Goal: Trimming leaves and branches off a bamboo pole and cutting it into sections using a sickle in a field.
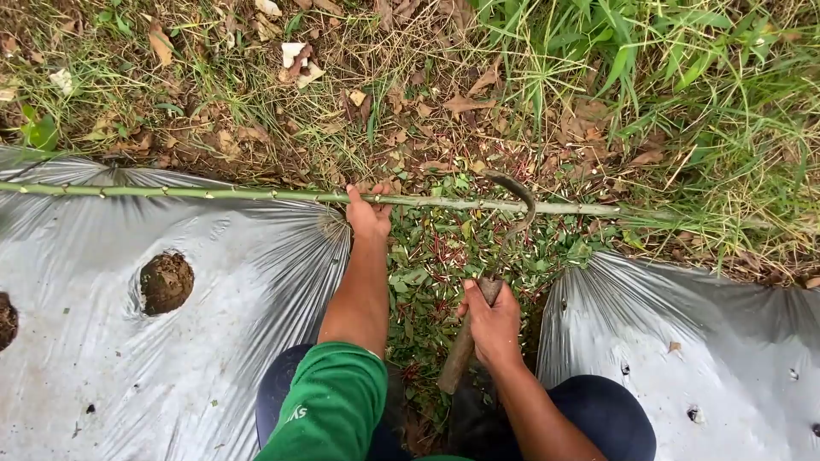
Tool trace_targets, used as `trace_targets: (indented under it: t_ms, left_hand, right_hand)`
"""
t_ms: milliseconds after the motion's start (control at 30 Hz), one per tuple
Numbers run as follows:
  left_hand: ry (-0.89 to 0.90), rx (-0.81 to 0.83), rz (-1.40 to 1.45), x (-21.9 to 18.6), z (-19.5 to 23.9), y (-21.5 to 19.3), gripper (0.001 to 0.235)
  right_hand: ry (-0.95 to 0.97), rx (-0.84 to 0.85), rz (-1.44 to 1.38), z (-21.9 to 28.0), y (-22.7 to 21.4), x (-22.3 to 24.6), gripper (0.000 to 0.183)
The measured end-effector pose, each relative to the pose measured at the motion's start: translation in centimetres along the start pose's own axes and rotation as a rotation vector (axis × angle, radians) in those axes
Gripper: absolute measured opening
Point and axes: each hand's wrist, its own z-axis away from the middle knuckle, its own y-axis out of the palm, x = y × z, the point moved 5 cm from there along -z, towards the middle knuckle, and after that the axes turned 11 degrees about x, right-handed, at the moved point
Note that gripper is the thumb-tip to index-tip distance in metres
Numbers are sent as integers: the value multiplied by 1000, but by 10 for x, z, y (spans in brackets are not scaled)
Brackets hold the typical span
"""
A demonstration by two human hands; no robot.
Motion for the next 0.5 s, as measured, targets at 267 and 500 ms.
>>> trace_targets:
  t_ms: [267,500]
  left_hand:
    - [120,-178,-27,-14,30,41,39]
    - [153,-281,-37,-62,46,97,34]
  right_hand:
    - [53,-7,-9,-29,6,-1,14]
    - [54,-17,-25,-31,17,15,12]
